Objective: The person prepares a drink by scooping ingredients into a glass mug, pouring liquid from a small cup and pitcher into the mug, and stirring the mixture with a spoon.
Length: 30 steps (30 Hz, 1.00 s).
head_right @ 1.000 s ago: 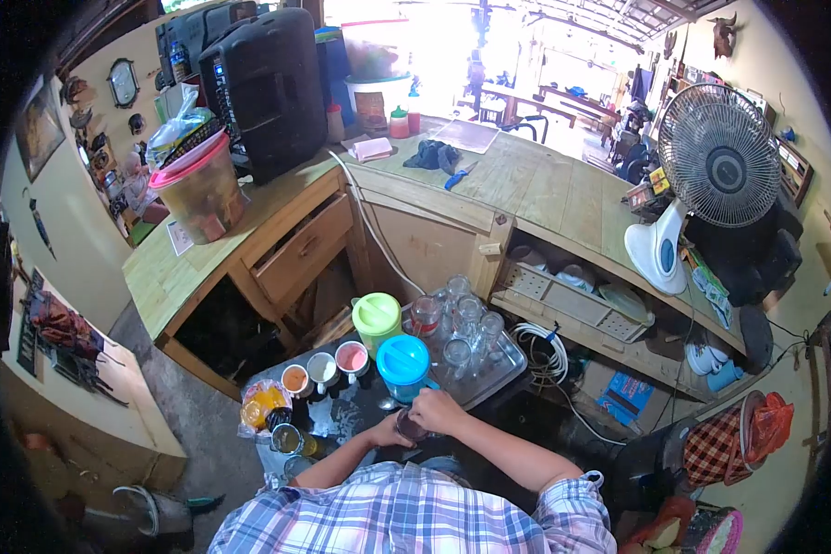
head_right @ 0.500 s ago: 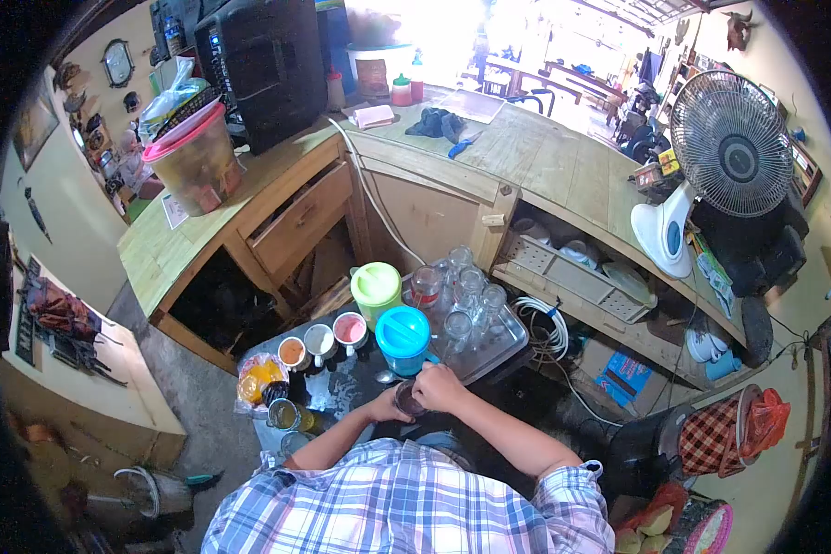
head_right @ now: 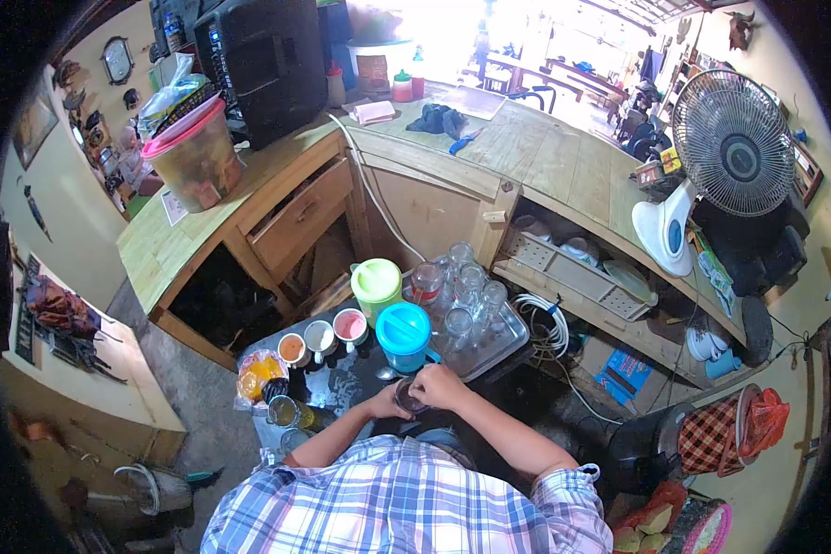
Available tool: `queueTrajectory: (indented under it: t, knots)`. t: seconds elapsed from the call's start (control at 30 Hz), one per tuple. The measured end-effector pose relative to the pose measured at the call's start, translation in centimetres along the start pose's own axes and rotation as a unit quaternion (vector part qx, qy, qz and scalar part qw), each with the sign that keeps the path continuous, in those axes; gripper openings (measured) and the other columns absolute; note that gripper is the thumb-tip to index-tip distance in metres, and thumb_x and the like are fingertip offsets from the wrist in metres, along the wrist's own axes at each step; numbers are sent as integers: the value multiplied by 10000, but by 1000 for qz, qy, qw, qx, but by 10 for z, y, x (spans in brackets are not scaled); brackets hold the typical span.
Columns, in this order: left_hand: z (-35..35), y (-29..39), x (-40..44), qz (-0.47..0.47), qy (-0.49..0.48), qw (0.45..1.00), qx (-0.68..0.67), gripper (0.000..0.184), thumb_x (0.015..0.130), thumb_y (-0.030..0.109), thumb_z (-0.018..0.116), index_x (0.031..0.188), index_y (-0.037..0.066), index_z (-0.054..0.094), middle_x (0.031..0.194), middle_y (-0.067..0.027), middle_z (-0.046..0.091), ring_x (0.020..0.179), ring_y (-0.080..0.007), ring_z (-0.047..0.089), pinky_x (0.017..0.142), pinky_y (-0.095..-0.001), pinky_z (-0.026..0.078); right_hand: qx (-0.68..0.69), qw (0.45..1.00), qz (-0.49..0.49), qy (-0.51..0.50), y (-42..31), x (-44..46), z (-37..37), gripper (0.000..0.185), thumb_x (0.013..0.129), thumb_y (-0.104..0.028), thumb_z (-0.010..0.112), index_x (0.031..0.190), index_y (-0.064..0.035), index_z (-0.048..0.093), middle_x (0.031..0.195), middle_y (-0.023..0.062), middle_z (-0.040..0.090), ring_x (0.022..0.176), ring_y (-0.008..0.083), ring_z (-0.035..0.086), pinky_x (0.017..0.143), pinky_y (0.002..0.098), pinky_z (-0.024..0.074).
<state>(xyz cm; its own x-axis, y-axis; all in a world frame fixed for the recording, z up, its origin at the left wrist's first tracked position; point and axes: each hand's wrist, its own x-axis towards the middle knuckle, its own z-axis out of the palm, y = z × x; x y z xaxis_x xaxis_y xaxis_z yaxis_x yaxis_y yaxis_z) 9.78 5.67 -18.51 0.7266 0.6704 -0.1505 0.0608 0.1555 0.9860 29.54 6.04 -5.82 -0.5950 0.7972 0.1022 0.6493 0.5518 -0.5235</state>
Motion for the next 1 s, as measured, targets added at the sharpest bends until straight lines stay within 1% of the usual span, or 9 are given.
queueTrajectory:
  t: [0.17, 0.23, 0.47, 0.57, 0.67, 0.77, 0.83, 0.93, 1.0]
  knots:
    - [0, -1, 0, 0, 7, 1000, 21, 906, 532, 49, 862, 1324, 86, 422, 1227, -39, 530, 1148, -168, 492, 1011, -356, 396, -64, 998, -4, -3, -4, -2, -3, 163, 737, -216, 680, 714, -59, 714, 711, 110, 649, 731, 297, 608, 691, 405, 496]
    - [0, -3, 1, 8, 6, 1000, 18, 906, 536, 50, 862, 1327, 84, 420, 1231, -41, 530, 1151, -169, 492, 1014, -358, 395, 40, 999, 14, -8, -5, -1, -4, 158, 731, -219, 676, 713, -67, 716, 714, 102, 647, 745, 287, 607, 683, 401, 499]
    - [1, 7, -2, -6, 2, 1000, 12, 902, 539, 53, 859, 1326, 84, 419, 1223, -48, 538, 1148, -180, 499, 1016, -361, 395, 29, 999, 21, -34, -4, 0, -2, 165, 734, -218, 692, 735, -55, 716, 732, 113, 652, 747, 296, 617, 667, 409, 495]
    - [0, 0, 0, -3, 1, 1000, 8, 899, 542, 49, 854, 1327, 83, 417, 1224, -49, 538, 1148, -178, 499, 1014, -359, 394, -19, 999, -13, 25, -5, 0, -4, 174, 738, -220, 696, 733, -47, 715, 726, 127, 653, 726, 305, 627, 673, 416, 496]
    - [-1, -8, 2, 5, -1, 1000, -2, 895, 547, 46, 850, 1328, 84, 415, 1223, -47, 537, 1146, -175, 498, 1011, -358, 394, 8, 996, 51, -69, -4, 0, -3, 164, 741, -209, 692, 741, -47, 717, 742, 119, 658, 752, 296, 621, 692, 403, 502]
    - [0, -2, 0, 9, 0, 1000, 1, 897, 546, 43, 848, 1330, 87, 414, 1221, -43, 536, 1141, -171, 496, 1008, -356, 396, 14, 998, -36, 51, -5, 1, -5, 174, 735, -211, 698, 736, -37, 714, 738, 134, 657, 726, 314, 627, 678, 416, 505]
    - [1, 1, -1, 0, -2, 1000, -3, 900, 544, 41, 849, 1331, 89, 414, 1219, -40, 535, 1138, -168, 495, 1007, -354, 396, -8, 996, 57, -76, -6, -1, -5, 173, 746, -205, 691, 745, -33, 713, 763, 126, 664, 758, 311, 625, 692, 413, 502]
    - [-1, 0, 0, 7, -6, 1000, -5, 905, 540, 34, 849, 1331, 91, 414, 1215, -36, 535, 1130, -165, 495, 1002, -353, 400, 53, 997, -12, 46, -8, 0, -5, 180, 735, -213, 692, 735, -35, 714, 757, 128, 663, 748, 317, 626, 700, 418, 503]
    - [0, -1, 0, 10, -5, 1000, 6, 907, 542, 36, 850, 1334, 90, 411, 1220, -37, 535, 1136, -162, 493, 1002, -355, 402, 10, 999, 28, -17, -8, 0, -6, 180, 740, -213, 690, 740, -35, 713, 764, 124, 665, 755, 316, 623, 704, 412, 500]
